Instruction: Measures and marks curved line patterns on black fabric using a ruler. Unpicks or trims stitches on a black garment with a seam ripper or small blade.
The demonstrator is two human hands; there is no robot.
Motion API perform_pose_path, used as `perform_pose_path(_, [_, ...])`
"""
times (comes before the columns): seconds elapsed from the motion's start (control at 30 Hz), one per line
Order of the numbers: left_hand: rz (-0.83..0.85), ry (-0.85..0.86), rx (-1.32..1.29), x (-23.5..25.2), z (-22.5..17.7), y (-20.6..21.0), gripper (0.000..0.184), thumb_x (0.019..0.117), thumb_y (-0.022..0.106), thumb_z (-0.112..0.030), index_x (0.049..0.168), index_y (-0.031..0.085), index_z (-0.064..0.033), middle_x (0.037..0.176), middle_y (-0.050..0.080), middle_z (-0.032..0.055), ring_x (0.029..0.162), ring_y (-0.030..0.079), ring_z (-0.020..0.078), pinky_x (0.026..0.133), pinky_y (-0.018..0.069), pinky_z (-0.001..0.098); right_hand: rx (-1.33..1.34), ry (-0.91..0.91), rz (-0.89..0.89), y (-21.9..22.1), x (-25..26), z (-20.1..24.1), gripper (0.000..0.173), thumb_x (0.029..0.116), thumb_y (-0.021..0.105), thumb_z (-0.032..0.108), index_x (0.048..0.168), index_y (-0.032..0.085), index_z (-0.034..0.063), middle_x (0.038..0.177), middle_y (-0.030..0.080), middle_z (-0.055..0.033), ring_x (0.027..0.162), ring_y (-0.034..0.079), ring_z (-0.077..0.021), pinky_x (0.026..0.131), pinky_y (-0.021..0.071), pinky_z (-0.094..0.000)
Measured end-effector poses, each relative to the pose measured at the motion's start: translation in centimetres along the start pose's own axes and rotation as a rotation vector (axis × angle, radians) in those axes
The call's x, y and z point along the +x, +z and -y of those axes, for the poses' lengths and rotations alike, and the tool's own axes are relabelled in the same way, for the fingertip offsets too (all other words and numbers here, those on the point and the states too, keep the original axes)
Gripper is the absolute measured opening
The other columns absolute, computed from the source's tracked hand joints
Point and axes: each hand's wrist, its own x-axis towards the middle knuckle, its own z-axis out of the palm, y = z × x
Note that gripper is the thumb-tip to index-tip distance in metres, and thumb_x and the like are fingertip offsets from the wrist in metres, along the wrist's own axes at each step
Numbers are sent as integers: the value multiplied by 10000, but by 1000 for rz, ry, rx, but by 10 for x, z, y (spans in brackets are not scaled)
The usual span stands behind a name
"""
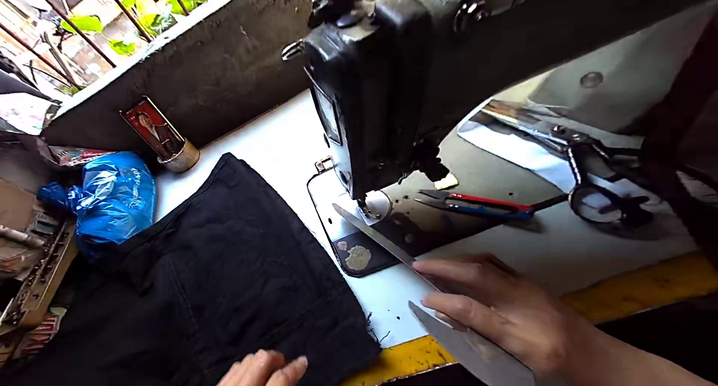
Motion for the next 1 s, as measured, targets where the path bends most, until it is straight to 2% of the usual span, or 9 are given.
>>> perform_pose_path(0.1, [-191,251,-63,31,13,10,217,1037,597,-156,1159,738,-47,1153,738,148,1120,680,210,997,500,328,1,-18,-1,1,2,2,132,1065,520,184,1096,634,126,1242,670,-133,1140,645,-227,958,520,-352])
perform_pose_path(0.2, [-248,489,-116,62,37,40,228,1062,552,-189,1176,725,-93,1253,725,80,1290,612,175,1117,444,329,13,-12,24,-1,-5,3,134,1066,506,168,1109,627,128,1237,670,-134,1117,641,-234,940,514,-355])
perform_pose_path(0.27, [-223,529,-71,73,54,58,326,1087,481,-317,1283,682,-149,1373,672,31,1389,528,156,1184,359,354,13,3,38,-3,-10,3,140,1068,498,163,1123,623,133,1243,666,-134,1134,636,-239,960,507,-357])
perform_pose_path(0.37, [-261,398,-2,69,66,69,478,1097,353,-459,1403,632,-220,1464,610,-35,1451,450,119,1238,251,400,-9,9,29,-3,-14,5,148,1072,490,161,1134,621,130,1246,660,-131,1155,631,-246,989,503,-361])
perform_pose_path(0.5, [-281,175,16,40,75,61,521,1104,285,-489,1427,614,-247,1499,579,1,1478,416,142,1254,207,452,-86,10,90,-3,-11,7,191,1078,450,142,1155,625,148,1243,647,-132,1158,618,-265,1003,481,-388])
perform_pose_path(0.63, [-221,134,-150,31,78,52,363,1059,432,-536,1264,691,-388,1545,524,8,1534,311,166,1259,152,489,-149,28,159,0,-7,6,244,1067,425,144,1199,627,182,1276,645,-150,1160,614,-300,976,471,-425])
perform_pose_path(0.7, [-156,110,-268,34,74,47,290,1021,526,-537,1161,726,-381,1558,506,26,1559,246,187,1248,100,534,-157,37,179,0,-6,6,249,1056,436,148,1212,627,187,1263,647,-158,1132,619,-313,952,471,-437])
perform_pose_path(0.83, [-17,96,-359,40,64,37,165,1013,604,-391,1066,753,-342,1579,465,100,1579,174,260,1235,49,605,-174,46,160,0,-8,7,253,1057,431,147,1223,619,186,1259,644,-153,1125,615,-308,942,468,-433])
perform_pose_path(1.0, [115,145,-272,41,61,26,318,1016,594,-232,1220,737,-429,1615,385,200,1569,151,407,1201,42,702,-187,52,133,2,-8,10,273,1058,421,137,1219,637,182,1259,640,-154,1144,609,-302,962,460,-428])
